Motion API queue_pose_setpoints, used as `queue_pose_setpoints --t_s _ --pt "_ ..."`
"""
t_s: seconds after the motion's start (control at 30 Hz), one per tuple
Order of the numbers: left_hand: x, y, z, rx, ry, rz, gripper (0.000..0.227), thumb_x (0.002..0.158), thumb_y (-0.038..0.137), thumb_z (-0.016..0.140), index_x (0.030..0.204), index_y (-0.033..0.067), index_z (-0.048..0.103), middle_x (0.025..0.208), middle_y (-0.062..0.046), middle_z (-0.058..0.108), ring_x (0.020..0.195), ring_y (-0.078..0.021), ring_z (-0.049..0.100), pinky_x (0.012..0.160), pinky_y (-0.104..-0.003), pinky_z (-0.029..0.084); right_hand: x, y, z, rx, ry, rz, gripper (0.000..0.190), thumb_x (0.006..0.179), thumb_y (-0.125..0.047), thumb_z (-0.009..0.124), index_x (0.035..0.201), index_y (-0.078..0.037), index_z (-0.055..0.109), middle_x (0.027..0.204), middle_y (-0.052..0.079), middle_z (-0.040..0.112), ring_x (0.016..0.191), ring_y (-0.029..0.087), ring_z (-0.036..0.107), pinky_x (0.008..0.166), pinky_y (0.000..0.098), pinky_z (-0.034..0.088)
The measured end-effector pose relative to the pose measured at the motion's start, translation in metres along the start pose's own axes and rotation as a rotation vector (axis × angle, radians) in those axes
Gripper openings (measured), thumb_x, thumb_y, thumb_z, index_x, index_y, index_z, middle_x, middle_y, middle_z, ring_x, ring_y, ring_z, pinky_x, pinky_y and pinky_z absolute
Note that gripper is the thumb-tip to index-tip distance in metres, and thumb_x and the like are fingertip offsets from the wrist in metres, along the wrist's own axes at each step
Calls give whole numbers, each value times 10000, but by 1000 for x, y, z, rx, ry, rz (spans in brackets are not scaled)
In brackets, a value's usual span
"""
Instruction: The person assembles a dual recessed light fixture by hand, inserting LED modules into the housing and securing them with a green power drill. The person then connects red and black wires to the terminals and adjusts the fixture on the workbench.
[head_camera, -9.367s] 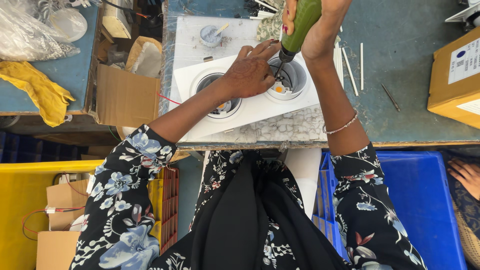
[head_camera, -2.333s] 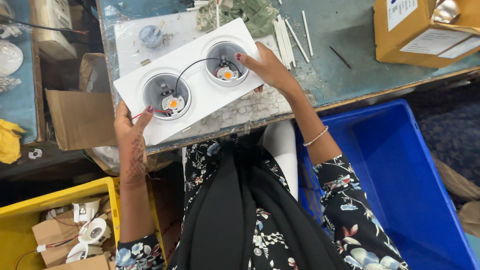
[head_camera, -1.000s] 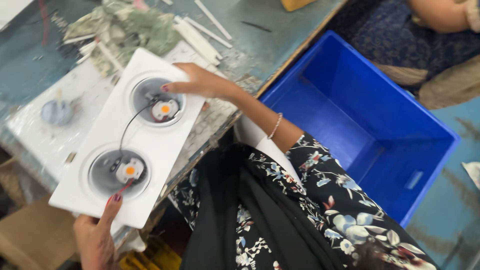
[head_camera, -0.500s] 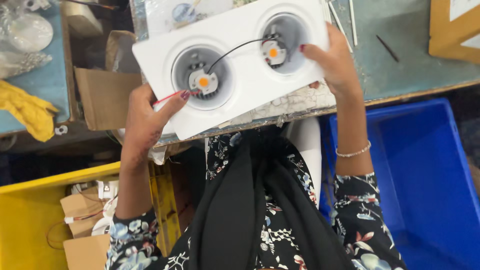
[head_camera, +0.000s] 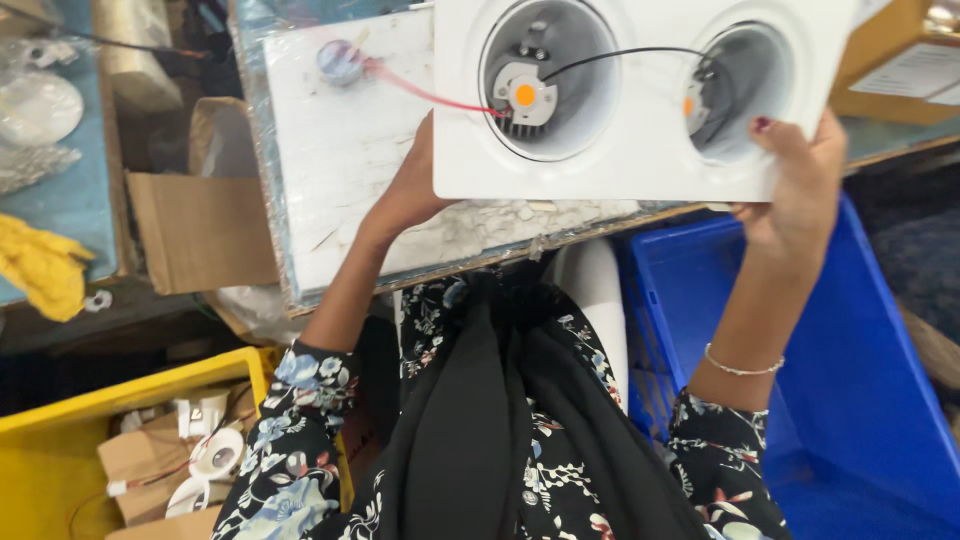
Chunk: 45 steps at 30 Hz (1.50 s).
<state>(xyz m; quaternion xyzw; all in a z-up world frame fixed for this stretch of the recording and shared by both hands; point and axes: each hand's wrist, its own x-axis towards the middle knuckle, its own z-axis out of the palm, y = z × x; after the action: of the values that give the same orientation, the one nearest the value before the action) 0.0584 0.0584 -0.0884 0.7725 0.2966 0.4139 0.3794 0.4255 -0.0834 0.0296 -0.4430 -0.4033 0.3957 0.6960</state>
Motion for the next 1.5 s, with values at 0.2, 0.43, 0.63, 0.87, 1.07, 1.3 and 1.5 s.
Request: queue_pose_setpoints --t_s 0.2,0.43,0.63,0.87,1.07,1.3,1.5 --pt "8 -29 36 -111 37 -78 572 894 180 809 1397 16 594 1357 -157 674 1268 -237 639 1111 -371 505 -3 31 -3 -54 98 145 282 924 -106 681 1131 59 580 796 79 643 459 121 569 317 259 415" --pt "-55 -32 -2 4 37 -215 479 837 221 833 1258 41 691 1182 -139 752 1119 -221 716 1020 -358 571 -1 53 23 -107 9 275 321 874 -112 701 1128 54 596 722 97 624 381 132 539 296 261 416" --pt "-105 -56 -25 102 227 -92 836 769 243 880 1420 -57 449 1383 -230 535 1302 -322 510 1118 -414 397 9 70 57 -107 -119 316 360 858 -82 694 1165 67 583 782 97 640 419 143 571 319 269 436" --pt "-119 -73 -18 -130 205 -268 660 885 246 788 1415 -22 501 1403 -185 583 1308 -269 546 1133 -381 432 20 88 66 -147 -179 365 363 867 -83 695 1182 56 581 831 78 642 455 126 577 320 263 424" --pt "-93 -45 -23 173 94 -225 512 839 291 817 1228 -3 661 1249 -212 674 1193 -326 639 1065 -415 501 58 102 62 -288 -268 413 357 898 -119 698 1194 41 579 790 65 625 433 101 519 328 252 397" --pt "-82 -36 -19 214 73 -245 772 812 339 855 1401 -25 512 1408 -268 522 1333 -399 502 1136 -455 403 102 112 66 -415 -427 408 365 926 -151 651 1234 34 588 841 52 646 514 87 562 343 257 398" --pt "-93 -18 -24 -776 253 -227 1110 714 303 878 1605 -10 294 1566 -235 431 1458 -355 397 1257 -460 287 107 116 62 -543 -482 288 360 1001 -185 650 1277 46 623 1024 76 692 829 128 634 686 289 495"
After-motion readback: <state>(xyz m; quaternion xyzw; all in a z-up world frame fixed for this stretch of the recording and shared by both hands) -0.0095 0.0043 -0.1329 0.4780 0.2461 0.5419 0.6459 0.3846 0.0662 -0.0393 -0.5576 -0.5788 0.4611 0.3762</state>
